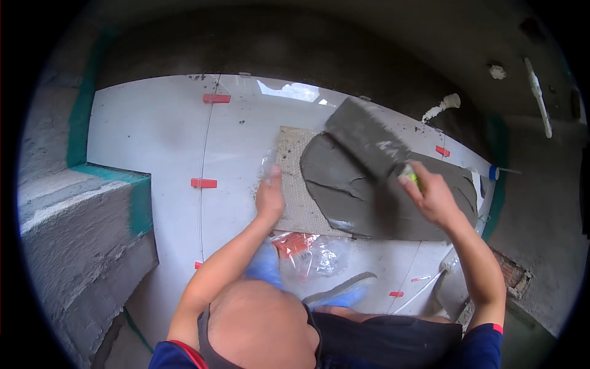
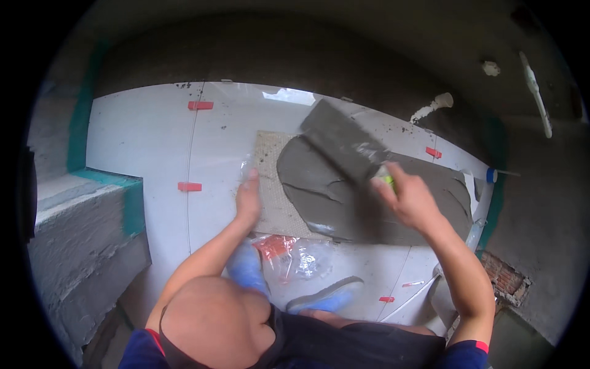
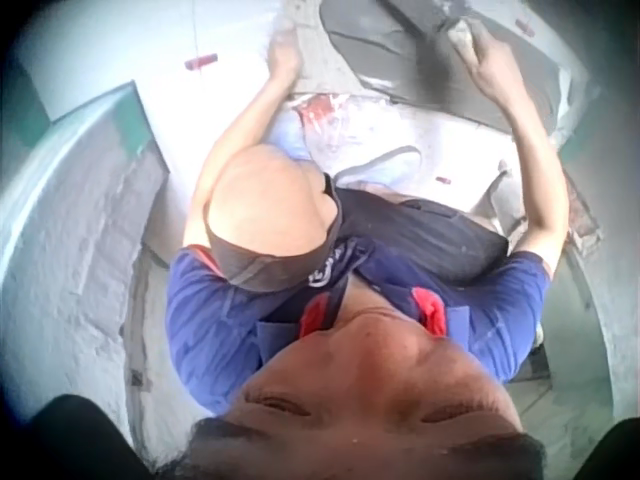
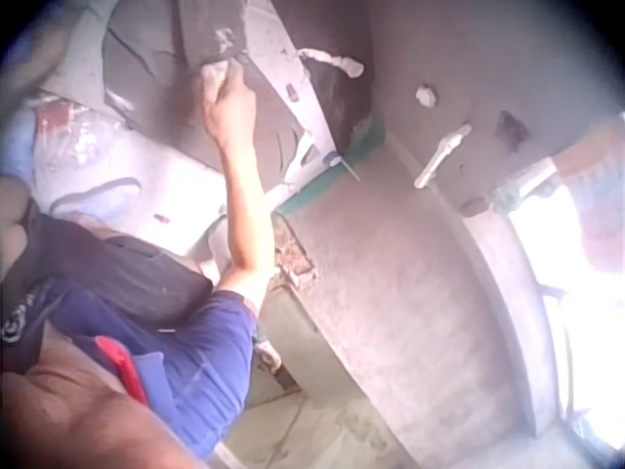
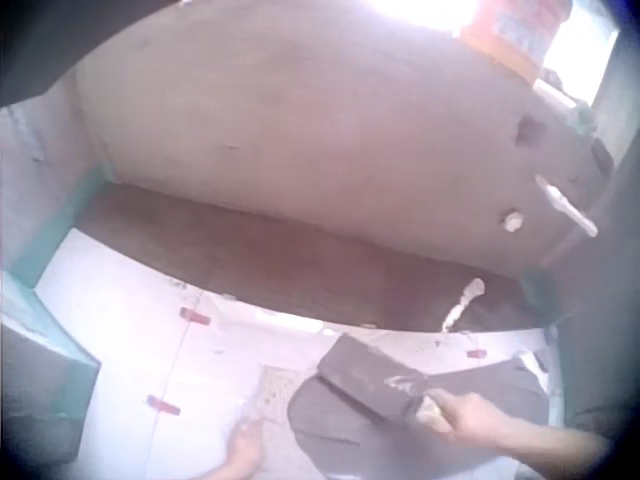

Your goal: The person applies mortar to the back of a floor tile with a trowel, spreads it evenly, and then places the tile onto the floor, using a mallet to tap it into place.

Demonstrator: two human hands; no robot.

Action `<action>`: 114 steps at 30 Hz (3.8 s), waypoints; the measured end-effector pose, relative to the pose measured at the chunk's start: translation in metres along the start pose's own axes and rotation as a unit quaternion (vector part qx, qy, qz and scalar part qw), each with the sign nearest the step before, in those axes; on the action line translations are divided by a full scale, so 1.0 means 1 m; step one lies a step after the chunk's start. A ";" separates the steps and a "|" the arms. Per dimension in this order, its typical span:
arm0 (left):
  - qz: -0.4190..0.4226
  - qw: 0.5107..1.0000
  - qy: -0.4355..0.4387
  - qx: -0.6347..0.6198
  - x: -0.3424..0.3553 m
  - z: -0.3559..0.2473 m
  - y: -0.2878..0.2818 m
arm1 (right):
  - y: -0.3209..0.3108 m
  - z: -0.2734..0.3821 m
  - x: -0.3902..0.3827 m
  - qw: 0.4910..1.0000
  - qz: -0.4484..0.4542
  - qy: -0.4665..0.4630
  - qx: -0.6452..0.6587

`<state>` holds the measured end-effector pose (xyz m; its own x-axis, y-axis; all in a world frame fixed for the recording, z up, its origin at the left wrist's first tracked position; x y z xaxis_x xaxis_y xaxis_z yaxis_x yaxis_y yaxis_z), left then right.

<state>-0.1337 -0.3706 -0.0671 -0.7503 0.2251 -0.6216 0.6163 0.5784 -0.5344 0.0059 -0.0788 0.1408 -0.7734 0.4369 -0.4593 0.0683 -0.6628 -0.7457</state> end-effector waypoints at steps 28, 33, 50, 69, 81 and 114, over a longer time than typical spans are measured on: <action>0.266 0.933 -0.071 -0.231 0.029 0.019 -0.003 | 0.088 0.021 -0.031 0.958 0.274 -0.010 0.083; 0.230 0.943 -0.007 -0.240 0.024 -0.014 -0.005 | 0.048 -0.016 -0.041 0.999 0.033 -0.008 -0.002; 0.131 0.982 0.037 -0.127 0.054 -0.006 -0.007 | 0.115 -0.032 -0.117 0.947 0.248 0.082 0.188; 0.220 0.944 -0.032 -0.243 0.039 -0.027 -0.014 | 0.089 -0.012 -0.020 0.887 0.247 0.151 0.361; 0.252 0.941 -0.009 -0.226 0.046 -0.020 -0.012 | 0.114 0.026 -0.058 0.958 0.257 0.004 0.125; 0.316 0.922 -0.055 -0.218 0.052 -0.014 -0.006 | 0.091 0.023 -0.057 0.961 0.251 -0.055 0.103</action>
<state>-0.1800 -0.3514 -0.0878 -0.2315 0.5579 -0.7970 0.7497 0.6244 0.2194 0.0419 -0.1781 0.1102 -0.7388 -0.0285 -0.6733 0.3322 -0.8847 -0.3271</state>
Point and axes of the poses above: each hand's wrist, its own x-axis towards the middle knuckle, its own y-axis out of the palm, z = x × y, the point moved 6 cm from there along x, towards the middle knuckle, and after that the axes turned 12 degrees about x, right-handed, at the moved point
